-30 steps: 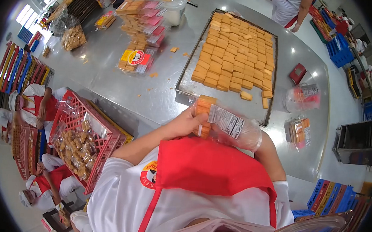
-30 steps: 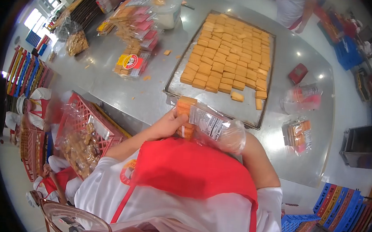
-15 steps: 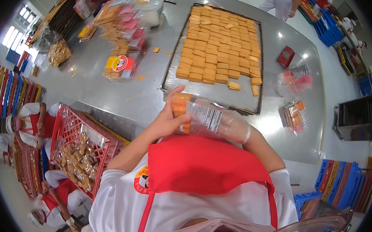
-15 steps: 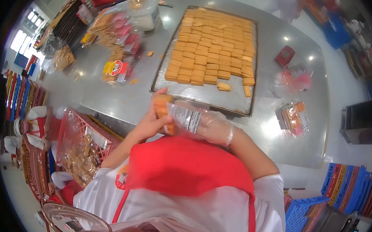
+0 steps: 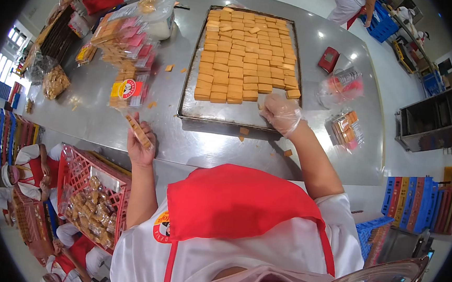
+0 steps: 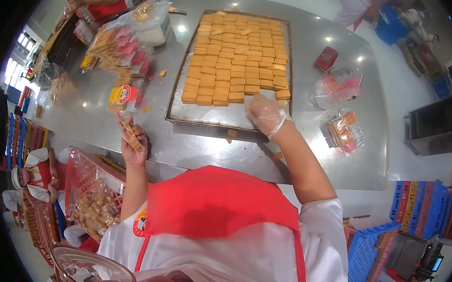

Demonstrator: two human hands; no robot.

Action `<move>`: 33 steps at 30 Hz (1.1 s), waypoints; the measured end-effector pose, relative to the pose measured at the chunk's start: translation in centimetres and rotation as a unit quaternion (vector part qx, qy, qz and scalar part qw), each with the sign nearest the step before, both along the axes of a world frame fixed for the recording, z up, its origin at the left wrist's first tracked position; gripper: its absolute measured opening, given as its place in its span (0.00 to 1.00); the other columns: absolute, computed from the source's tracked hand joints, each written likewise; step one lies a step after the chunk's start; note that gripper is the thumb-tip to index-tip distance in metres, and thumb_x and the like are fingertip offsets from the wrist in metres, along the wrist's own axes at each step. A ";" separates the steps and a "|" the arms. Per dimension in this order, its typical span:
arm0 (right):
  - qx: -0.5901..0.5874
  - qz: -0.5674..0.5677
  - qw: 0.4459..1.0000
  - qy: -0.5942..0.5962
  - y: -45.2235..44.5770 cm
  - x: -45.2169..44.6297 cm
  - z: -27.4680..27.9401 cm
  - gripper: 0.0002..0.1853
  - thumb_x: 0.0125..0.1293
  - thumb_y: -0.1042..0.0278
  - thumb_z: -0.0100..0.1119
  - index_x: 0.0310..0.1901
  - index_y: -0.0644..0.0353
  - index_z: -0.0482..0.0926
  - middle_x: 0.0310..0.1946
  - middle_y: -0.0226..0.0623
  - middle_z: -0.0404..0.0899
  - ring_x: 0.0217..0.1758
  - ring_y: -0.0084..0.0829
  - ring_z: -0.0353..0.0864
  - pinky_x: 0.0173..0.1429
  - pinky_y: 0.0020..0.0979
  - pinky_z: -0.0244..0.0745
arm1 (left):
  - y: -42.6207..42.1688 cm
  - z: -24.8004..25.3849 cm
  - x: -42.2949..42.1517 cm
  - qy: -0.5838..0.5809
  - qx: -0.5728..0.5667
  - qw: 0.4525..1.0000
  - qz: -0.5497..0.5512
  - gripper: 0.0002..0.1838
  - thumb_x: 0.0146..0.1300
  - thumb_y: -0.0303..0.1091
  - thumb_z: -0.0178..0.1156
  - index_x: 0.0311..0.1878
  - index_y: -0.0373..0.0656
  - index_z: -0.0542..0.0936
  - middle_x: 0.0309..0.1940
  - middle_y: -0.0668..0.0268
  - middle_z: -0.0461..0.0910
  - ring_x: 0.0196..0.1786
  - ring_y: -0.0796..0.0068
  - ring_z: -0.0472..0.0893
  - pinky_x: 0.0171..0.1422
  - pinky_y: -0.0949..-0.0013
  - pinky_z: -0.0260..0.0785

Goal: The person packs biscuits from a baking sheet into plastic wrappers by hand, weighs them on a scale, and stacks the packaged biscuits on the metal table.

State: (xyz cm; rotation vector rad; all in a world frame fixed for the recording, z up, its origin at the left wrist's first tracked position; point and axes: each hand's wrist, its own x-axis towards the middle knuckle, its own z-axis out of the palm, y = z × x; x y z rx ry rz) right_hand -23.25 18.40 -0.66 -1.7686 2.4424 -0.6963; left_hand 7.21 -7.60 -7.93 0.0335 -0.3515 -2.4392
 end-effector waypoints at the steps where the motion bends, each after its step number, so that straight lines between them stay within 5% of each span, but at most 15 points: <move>1: 0.013 -0.004 1.000 0.011 -0.1 0.4 -0.1 0.08 0.55 0.66 0.58 0.28 0.59 0.70 0.27 0.41 0.72 0.33 0.44 0.73 0.36 0.39 0.69 | -0.4 -0.4 0.3 -0.013 0.001 1.000 0.016 0.26 0.65 0.37 0.48 0.64 0.41 0.58 0.36 0.66 0.65 0.38 0.75 0.68 0.41 0.74 0.68; 5: 0.050 -0.013 0.998 -0.032 -0.4 2.0 0.1 0.08 0.57 0.61 0.54 0.34 0.55 0.72 0.34 0.41 0.73 0.36 0.44 0.74 0.40 0.39 0.71 | -1.6 -2.1 0.8 0.071 0.010 0.996 -0.061 0.26 0.64 0.37 0.51 0.64 0.49 0.60 0.44 0.62 0.73 0.42 0.71 0.73 0.48 0.67 0.68; 10: -0.076 0.056 0.989 0.109 -0.6 -0.2 1.3 0.11 0.59 0.60 0.52 0.40 0.54 0.74 0.34 0.43 0.73 0.34 0.43 0.75 0.39 0.39 0.72 | -0.4 -0.7 0.0 -0.073 0.043 0.995 0.048 0.27 0.64 0.37 0.51 0.65 0.46 0.58 0.39 0.65 0.69 0.34 0.78 0.66 0.38 0.76 0.65; 13: 0.039 -0.084 0.992 0.087 -1.6 -1.9 1.4 0.12 0.59 0.62 0.51 0.43 0.54 0.75 0.34 0.42 0.73 0.34 0.43 0.75 0.39 0.39 0.73 | -0.8 -1.4 0.3 -0.055 0.020 0.998 0.036 0.28 0.63 0.38 0.52 0.66 0.49 0.57 0.40 0.64 0.69 0.35 0.78 0.67 0.39 0.76 0.66; 14: 0.075 -0.104 0.985 0.116 -2.0 -1.7 1.2 0.11 0.58 0.63 0.52 0.41 0.55 0.75 0.32 0.41 0.74 0.34 0.43 0.75 0.38 0.39 0.73 | -1.0 -1.6 0.4 -0.044 0.008 0.999 0.026 0.29 0.63 0.38 0.53 0.66 0.50 0.56 0.41 0.64 0.69 0.35 0.77 0.68 0.39 0.76 0.67; 17: -0.083 -0.091 0.985 0.123 -1.8 -0.5 0.9 0.10 0.57 0.65 0.53 0.40 0.55 0.75 0.31 0.41 0.74 0.34 0.43 0.76 0.37 0.40 0.72 | -0.9 -1.6 0.5 -0.025 0.000 1.000 0.019 0.29 0.63 0.38 0.53 0.66 0.51 0.56 0.41 0.63 0.69 0.38 0.75 0.69 0.40 0.75 0.70; 20: -0.024 -0.085 0.993 0.074 -1.1 -0.9 -0.5 0.08 0.54 0.68 0.58 0.35 0.57 0.73 0.27 0.40 0.73 0.32 0.42 0.75 0.33 0.37 0.70 | -0.7 -1.3 0.7 -0.019 0.001 1.000 0.008 0.30 0.62 0.38 0.54 0.66 0.51 0.56 0.41 0.62 0.69 0.40 0.73 0.71 0.41 0.75 0.72; 23: 0.090 -0.085 0.992 -0.036 -0.8 -1.1 0.9 0.08 0.57 0.63 0.53 0.33 0.58 0.72 0.32 0.41 0.75 0.36 0.44 0.75 0.38 0.40 0.71 | -0.6 -0.7 0.2 -0.019 0.003 1.000 0.006 0.30 0.62 0.38 0.54 0.66 0.51 0.56 0.41 0.62 0.69 0.39 0.74 0.71 0.39 0.76 0.72; 26: 0.008 -0.078 0.996 -0.038 -2.2 -0.3 3.9 0.09 0.59 0.62 0.51 0.31 0.59 0.71 0.31 0.42 0.75 0.36 0.44 0.75 0.39 0.40 0.70 | -1.1 -1.0 0.2 0.017 -0.022 0.999 -0.046 0.32 0.61 0.36 0.56 0.67 0.53 0.55 0.41 0.65 0.72 0.40 0.74 0.72 0.43 0.70 0.71; 29: 0.007 0.023 1.000 0.012 -4.6 0.1 4.0 0.09 0.59 0.61 0.49 0.32 0.59 0.71 0.30 0.42 0.75 0.36 0.44 0.75 0.40 0.40 0.70 | -0.9 -0.7 0.1 -0.013 -0.006 1.000 -0.025 0.32 0.60 0.36 0.56 0.66 0.52 0.55 0.38 0.65 0.71 0.36 0.74 0.69 0.40 0.72 0.70; 33: 0.023 0.016 1.000 -0.008 -3.2 -0.3 2.7 0.10 0.60 0.60 0.50 0.33 0.58 0.70 0.29 0.42 0.74 0.36 0.45 0.75 0.41 0.42 0.69 | -1.0 -1.1 0.4 0.000 -0.004 0.999 -0.035 0.32 0.60 0.37 0.56 0.66 0.50 0.55 0.39 0.64 0.71 0.38 0.74 0.70 0.40 0.73 0.70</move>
